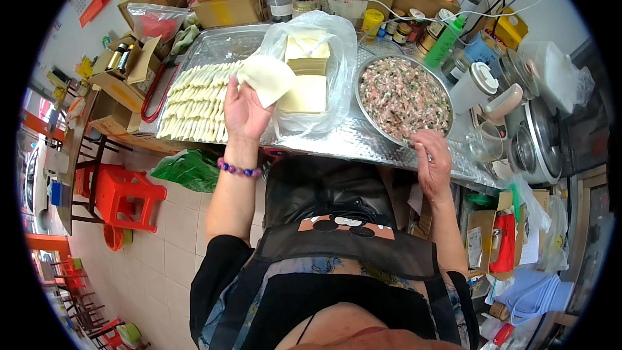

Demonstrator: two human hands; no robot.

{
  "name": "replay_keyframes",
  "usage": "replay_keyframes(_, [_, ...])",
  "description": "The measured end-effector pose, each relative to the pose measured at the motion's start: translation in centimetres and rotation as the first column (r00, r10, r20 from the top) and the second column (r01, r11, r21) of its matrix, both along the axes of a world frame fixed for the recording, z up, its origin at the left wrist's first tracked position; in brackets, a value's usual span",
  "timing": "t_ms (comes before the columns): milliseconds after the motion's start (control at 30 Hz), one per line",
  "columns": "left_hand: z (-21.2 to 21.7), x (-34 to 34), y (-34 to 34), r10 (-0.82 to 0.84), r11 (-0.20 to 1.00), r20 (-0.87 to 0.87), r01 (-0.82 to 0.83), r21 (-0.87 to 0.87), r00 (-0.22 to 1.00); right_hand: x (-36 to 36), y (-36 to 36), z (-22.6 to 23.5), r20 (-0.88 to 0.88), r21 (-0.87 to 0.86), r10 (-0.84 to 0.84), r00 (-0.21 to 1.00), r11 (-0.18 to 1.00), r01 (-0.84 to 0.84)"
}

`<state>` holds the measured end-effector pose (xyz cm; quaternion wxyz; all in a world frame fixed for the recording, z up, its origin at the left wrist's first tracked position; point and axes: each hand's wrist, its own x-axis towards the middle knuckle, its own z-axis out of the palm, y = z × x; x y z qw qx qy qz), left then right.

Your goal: The person takes a square wrapper from a stack, uses a spoon to place a small amount of meat filling in the center, and folds the wrapper by hand, repeating the process and placing each finished item on a metal tray.

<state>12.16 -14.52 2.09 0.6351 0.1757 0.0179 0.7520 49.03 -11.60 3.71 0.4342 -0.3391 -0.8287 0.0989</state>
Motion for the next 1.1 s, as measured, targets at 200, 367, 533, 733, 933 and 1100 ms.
replay_keyframes(200, [-1.7, 6.2, -3.0, -0.061, 0.963, -0.040, 0.049, -0.267, 0.997, 0.8, 0.1, -0.3, -0.098, -0.269, 0.090, 0.991, 0.956, -0.114])
replay_keyframes(367, [-2.2, 11.6, -4.2, -0.403, 0.834, -0.168, 0.286, -0.472, 0.899, 1.3, 0.4, -0.3, -0.199, -0.404, 0.117, 0.973, 0.895, -0.190])
replay_keyframes(533, [-3.1, 14.9, -3.3, -0.340, 0.759, -0.045, 0.246, -0.603, 0.939, 0.9, 0.5, 0.0, -0.285, -0.270, -0.016, 0.958, 0.961, -0.064])
replay_keyframes(733, [-2.4, 16.9, -2.4, -0.241, 0.795, 0.015, 0.206, -0.571, 0.970, 0.0, 0.5, -0.4, -0.167, -0.259, -0.005, 0.986, 0.965, -0.039])
replay_keyframes(933, [-1.6, 17.6, -2.5, -0.250, 0.801, 0.078, 0.252, -0.544, 0.965, -1.8, -0.9, 0.3, -0.178, -0.247, 0.104, 0.979, 0.958, -0.146])
replay_keyframes(1100, [-0.8, 17.6, -2.8, -0.312, 0.779, 0.053, 0.288, -0.557, 0.948, -1.0, -1.7, 0.1, -0.397, -0.431, 0.025, 0.917, 0.877, -0.211])
